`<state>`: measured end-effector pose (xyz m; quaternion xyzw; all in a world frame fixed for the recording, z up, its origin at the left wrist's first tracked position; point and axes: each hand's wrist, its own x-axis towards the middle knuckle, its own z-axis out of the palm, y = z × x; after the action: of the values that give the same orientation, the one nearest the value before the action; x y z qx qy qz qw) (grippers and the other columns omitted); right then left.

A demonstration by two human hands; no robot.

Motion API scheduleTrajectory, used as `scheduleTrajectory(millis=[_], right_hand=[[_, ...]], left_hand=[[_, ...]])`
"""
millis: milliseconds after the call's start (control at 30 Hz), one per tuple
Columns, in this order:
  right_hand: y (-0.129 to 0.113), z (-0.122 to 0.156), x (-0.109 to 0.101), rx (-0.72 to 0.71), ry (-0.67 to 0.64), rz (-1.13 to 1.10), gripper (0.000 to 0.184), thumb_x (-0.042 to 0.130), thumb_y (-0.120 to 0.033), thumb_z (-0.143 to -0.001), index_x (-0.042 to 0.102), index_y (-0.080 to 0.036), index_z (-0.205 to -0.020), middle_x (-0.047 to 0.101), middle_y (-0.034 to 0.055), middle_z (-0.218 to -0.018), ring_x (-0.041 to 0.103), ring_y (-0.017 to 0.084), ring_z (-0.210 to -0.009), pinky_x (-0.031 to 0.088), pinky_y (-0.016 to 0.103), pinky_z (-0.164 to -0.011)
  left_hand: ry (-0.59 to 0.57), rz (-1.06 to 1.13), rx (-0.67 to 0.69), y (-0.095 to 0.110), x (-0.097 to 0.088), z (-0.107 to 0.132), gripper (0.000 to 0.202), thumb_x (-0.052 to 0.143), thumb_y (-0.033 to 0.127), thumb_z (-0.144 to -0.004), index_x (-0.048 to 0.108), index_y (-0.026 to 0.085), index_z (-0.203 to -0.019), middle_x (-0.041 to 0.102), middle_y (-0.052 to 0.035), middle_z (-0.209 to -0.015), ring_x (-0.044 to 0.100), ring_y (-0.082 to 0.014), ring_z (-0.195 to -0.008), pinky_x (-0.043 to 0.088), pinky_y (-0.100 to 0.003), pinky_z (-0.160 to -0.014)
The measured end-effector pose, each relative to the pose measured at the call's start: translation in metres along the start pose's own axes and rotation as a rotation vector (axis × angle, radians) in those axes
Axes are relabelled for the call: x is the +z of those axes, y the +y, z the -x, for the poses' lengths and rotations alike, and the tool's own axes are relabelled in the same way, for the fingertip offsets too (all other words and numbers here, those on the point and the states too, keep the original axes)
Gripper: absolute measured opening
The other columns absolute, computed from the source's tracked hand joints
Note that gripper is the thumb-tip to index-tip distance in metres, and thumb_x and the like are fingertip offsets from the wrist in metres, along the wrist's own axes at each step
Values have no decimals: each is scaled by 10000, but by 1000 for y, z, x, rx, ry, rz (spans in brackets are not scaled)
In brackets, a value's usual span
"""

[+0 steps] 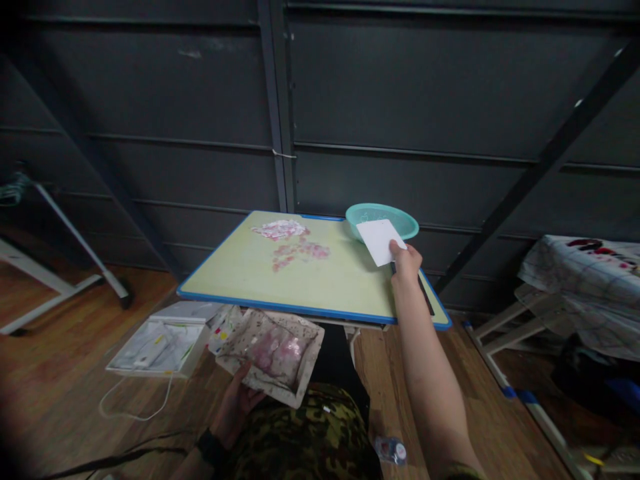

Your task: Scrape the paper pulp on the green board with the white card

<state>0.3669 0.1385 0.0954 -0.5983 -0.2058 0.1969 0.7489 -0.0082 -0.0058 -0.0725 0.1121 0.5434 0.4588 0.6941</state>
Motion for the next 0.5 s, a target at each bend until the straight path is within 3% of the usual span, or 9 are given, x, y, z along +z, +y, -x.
scheduleTrajectory(millis=[67, 200, 333, 400, 500], right_hand=[[-1, 9, 11, -18, -107, -6, 313, 756, -327, -545, 610, -149, -757, 621, 8, -706, 524, 117, -606, 389, 216, -482], [-3, 33, 49, -158, -539, 102, 395, 757, -460, -577, 608, -150, -772, 639, 29, -723, 558, 142, -650, 434, 249, -557], [4, 46, 89, -288, -829, 204, 493, 768, -510, -563, 595, -168, -874, 631, 20, -727, 559, 150, -632, 428, 254, -545], [12, 47, 101, -295, -911, 221, 511, 754, -527, -577, 597, -174, -910, 627, 18, -726, 562, 153, -626, 422, 251, -535], [25, 46, 104, -300, -927, 216, 507, 725, -545, -608, 610, -173, -933, 640, 31, -766, 569, 155, -630, 427, 254, -537]], left_hand=[[-1, 7, 6, -1, -1, -1, 412, 615, 341, -840, 574, 186, -1220, 707, -115, -1151, 725, -221, -862, 594, -335, -767], [-21, 28, 9, -1, -3, -2, 441, 627, 343, -833, 559, 191, -1241, 696, -116, -1183, 721, -238, -911, 595, -332, -766], [-17, 23, -12, -2, -4, -4, 448, 642, 343, -823, 561, 181, -1232, 712, -127, -1149, 716, -257, -952, 595, -326, -768], [-15, 32, -13, -3, -3, -3, 454, 647, 344, -821, 554, 179, -1234, 722, -128, -1116, 719, -262, -940, 595, -333, -770], [-14, 56, -1, -3, -3, -1, 466, 657, 337, -816, 548, 183, -1243, 722, -127, -1113, 723, -262, -923, 593, -343, -782]])
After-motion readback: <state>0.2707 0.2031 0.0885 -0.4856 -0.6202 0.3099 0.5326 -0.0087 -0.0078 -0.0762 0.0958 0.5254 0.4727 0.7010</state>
